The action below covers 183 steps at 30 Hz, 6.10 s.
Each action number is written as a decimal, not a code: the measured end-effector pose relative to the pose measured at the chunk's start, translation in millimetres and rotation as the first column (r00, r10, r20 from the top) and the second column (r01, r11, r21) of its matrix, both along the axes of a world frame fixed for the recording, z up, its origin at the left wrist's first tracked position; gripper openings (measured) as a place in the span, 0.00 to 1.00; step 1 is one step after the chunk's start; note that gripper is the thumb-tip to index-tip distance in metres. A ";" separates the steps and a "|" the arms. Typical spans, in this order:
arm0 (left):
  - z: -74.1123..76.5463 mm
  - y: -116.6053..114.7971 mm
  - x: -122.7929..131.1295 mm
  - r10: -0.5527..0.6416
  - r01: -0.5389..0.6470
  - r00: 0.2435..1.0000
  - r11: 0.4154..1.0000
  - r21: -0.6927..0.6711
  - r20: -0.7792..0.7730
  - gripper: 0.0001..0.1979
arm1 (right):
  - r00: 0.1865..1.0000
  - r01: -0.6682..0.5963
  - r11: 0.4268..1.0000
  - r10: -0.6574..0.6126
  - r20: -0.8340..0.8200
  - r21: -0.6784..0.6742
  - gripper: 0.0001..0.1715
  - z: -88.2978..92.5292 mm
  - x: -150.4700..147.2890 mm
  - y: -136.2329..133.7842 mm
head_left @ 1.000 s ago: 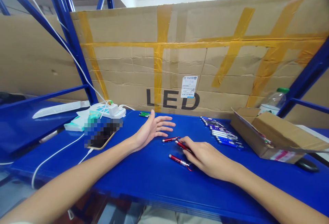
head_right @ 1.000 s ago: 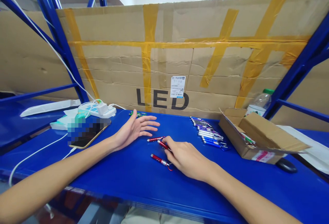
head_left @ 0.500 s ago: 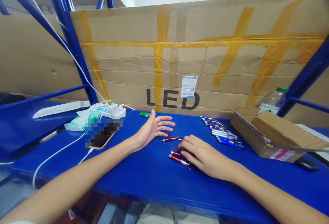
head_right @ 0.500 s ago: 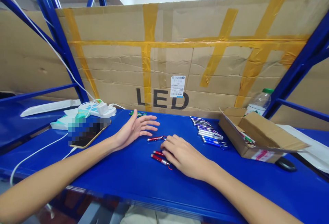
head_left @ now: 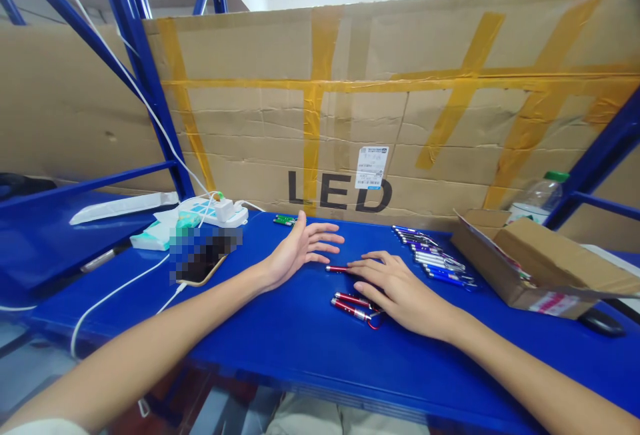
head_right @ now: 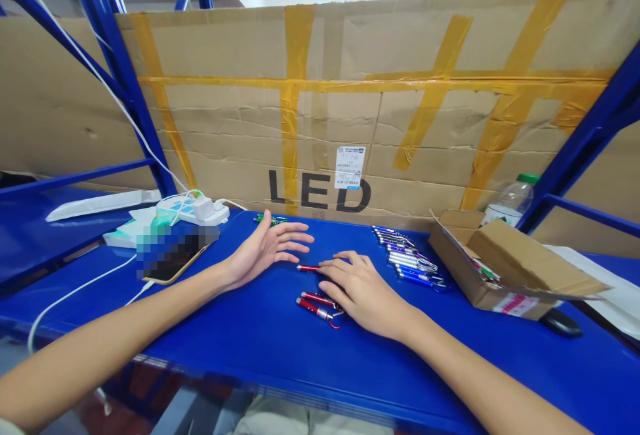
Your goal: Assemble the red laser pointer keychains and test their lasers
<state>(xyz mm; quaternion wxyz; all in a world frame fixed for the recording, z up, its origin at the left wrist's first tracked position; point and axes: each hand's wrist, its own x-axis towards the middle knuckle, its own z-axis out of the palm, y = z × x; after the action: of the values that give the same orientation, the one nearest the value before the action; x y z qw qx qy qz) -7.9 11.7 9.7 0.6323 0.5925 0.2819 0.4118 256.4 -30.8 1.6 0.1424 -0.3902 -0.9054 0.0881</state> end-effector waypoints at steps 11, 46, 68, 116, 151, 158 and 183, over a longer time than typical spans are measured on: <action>1.1 -0.5 -0.2 0.006 -0.006 1.000 1.000 0.013 -0.004 0.45 | 0.999 0.028 0.999 -0.027 -0.032 0.031 0.16 -11.4 1.7 4.8; 2.7 -0.2 0.5 0.024 -0.023 0.999 1.000 0.016 -0.036 0.44 | 0.907 0.291 0.954 -0.298 -0.299 -0.067 0.15 -0.1 -0.4 -5.6; 0.6 1.5 -0.9 0.032 -0.032 0.999 0.999 0.021 -0.021 0.44 | 0.956 0.167 0.985 -0.154 -0.251 0.031 0.17 -4.6 0.4 -5.3; 3.2 -0.8 -0.1 0.016 -0.016 1.000 1.000 0.008 -0.021 0.44 | 0.980 0.106 0.991 -0.089 -0.180 0.084 0.16 -5.0 -0.7 -7.9; -0.6 1.7 -1.1 -0.013 0.013 1.000 1.000 -0.003 -0.012 0.45 | 0.941 0.229 0.967 -0.190 -0.278 0.113 0.16 -5.8 1.6 -4.5; 0.6 1.2 -0.8 -0.005 0.005 1.000 1.000 -0.005 -0.013 0.46 | 0.980 0.079 0.996 -0.069 -0.186 0.049 0.16 -5.3 -6.0 -15.6; -2.7 2.7 -0.7 -0.016 0.016 1.000 1.000 -0.022 -0.003 0.44 | 0.901 0.319 0.940 -0.261 -0.345 0.121 0.17 -2.3 -0.7 -8.2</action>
<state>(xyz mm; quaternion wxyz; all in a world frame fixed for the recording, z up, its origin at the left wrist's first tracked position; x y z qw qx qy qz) -8.6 14.4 7.0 0.6417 0.5885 0.2824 0.4027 255.7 -39.0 -0.7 0.3345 -0.4870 -0.8053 0.0490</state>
